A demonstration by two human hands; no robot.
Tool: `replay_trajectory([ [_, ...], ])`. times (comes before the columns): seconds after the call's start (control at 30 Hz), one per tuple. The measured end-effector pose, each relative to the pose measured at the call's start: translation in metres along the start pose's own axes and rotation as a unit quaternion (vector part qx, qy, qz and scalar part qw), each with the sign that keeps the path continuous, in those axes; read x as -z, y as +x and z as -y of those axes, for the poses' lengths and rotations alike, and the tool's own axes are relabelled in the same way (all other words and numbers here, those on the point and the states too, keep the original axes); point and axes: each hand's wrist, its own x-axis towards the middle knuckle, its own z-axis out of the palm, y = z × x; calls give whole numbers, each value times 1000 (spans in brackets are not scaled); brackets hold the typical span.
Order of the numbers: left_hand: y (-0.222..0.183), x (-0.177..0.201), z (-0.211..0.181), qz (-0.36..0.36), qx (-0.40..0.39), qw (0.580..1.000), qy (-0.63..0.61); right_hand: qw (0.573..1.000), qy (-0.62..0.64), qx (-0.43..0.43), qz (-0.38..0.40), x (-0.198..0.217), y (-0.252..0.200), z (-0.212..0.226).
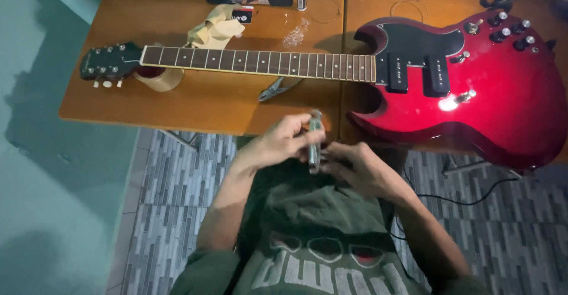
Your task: Installing a new string on an electric guitar by threading it through the bridge and coiling the excess length.
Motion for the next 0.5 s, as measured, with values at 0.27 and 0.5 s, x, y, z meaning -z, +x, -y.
replay_trajectory([
  [0.27, 51, 11, 27, -221, 73, 886, 401, 982, -105, -102, -115, -25, 33, -78],
  [0.5, 71, 0, 35, -299, 79, 820, 482, 939, -187, -270, -100, -34, 39, -52],
])
